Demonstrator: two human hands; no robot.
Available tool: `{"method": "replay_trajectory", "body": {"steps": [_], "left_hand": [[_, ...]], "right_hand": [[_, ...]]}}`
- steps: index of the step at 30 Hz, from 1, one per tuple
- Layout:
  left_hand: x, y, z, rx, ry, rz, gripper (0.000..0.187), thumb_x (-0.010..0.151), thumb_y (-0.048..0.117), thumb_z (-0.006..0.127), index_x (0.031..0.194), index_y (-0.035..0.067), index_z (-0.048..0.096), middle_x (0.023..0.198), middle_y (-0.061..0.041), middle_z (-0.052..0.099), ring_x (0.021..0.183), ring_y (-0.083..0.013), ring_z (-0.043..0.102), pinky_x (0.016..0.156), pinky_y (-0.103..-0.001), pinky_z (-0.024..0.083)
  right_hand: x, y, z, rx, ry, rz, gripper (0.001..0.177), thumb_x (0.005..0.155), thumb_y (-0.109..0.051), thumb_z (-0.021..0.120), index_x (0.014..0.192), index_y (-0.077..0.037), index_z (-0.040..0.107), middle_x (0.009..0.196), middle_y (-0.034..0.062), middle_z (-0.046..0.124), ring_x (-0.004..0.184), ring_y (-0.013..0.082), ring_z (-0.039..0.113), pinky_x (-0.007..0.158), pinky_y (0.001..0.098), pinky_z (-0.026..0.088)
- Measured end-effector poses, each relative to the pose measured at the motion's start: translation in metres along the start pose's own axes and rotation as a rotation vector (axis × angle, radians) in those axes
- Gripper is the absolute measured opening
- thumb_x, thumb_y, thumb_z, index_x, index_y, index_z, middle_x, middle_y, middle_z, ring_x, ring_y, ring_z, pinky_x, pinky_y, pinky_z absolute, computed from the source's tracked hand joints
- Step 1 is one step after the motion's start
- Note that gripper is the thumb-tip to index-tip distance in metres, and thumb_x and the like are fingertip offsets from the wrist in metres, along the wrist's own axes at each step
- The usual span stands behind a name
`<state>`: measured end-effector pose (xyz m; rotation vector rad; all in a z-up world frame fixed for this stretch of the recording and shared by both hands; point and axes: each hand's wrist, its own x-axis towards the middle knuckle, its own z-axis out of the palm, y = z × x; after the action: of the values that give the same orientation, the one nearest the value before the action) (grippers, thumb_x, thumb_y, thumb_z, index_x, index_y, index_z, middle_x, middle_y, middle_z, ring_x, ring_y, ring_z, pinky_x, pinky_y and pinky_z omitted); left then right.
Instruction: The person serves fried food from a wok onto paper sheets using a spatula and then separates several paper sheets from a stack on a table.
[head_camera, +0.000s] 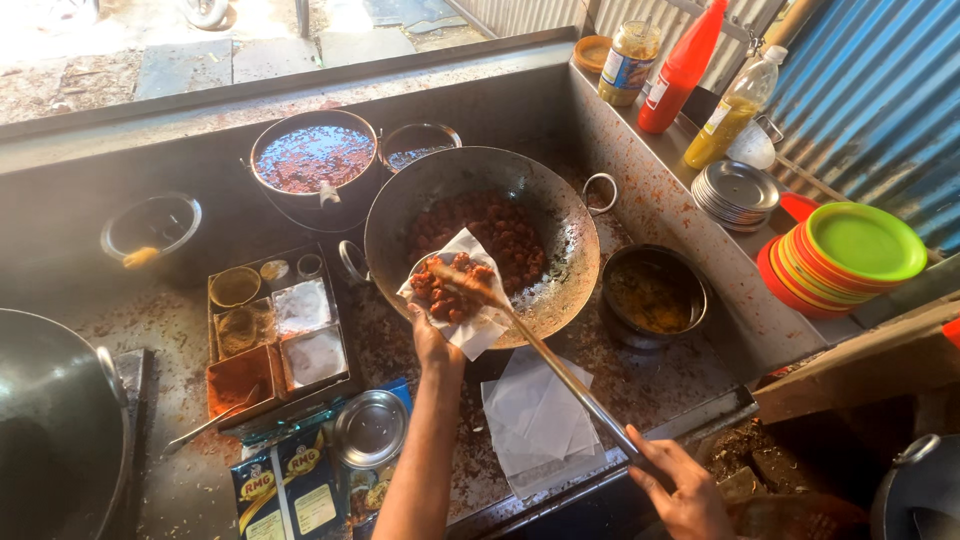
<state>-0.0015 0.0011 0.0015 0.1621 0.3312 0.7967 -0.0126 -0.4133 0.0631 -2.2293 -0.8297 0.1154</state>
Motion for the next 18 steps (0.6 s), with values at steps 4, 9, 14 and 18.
{"method": "replay_trajectory", "body": {"steps": [4,9,14,18], "left_hand": [[-0.007,0.016,-0.001,0.056,-0.033,0.088,0.055,0.109,0.046,0.027,0.148,0.011,0.044,0.144,-0.014,0.054,0.129,-0.0349,0.056,0.11,-0.056,0.048],[-0.02,0.058,-0.001,0.076,0.0,0.175,0.053,0.109,0.043,0.025,0.148,0.014,0.045,0.145,-0.012,0.055,0.131,-0.0326,0.055,0.112,-0.053,0.047],[-0.037,0.096,-0.003,0.172,0.024,0.276,0.05,0.11,0.039,0.027,0.149,0.015,0.045,0.146,-0.01,0.054,0.131,-0.0305,0.056,0.111,-0.052,0.048],[-0.044,0.101,-0.004,0.199,0.02,0.295,0.049,0.109,0.039,0.03,0.149,0.016,0.046,0.147,-0.008,0.053,0.13,-0.0288,0.055,0.109,-0.052,0.047]], "right_hand": [[0.028,-0.017,-0.017,0.045,0.027,-0.073,0.056,0.087,-0.02,0.072,0.141,-0.023,0.059,0.104,0.0053,0.079,0.093,0.0161,0.076,0.081,0.0338,0.06],[0.087,-0.026,-0.06,-0.431,-0.048,0.068,0.052,0.092,-0.033,0.07,0.143,-0.034,0.058,0.097,0.0078,0.076,0.082,0.0278,0.074,0.071,0.0426,0.061],[0.126,-0.025,-0.057,-0.61,-0.186,-0.013,0.049,0.092,-0.033,0.063,0.141,-0.035,0.058,0.101,0.0098,0.076,0.084,0.034,0.075,0.073,0.0471,0.061],[0.153,-0.022,-0.019,-0.629,-0.272,0.017,0.05,0.096,-0.035,0.066,0.145,-0.034,0.057,0.097,0.0141,0.076,0.085,0.0316,0.076,0.073,0.0446,0.06]]}}
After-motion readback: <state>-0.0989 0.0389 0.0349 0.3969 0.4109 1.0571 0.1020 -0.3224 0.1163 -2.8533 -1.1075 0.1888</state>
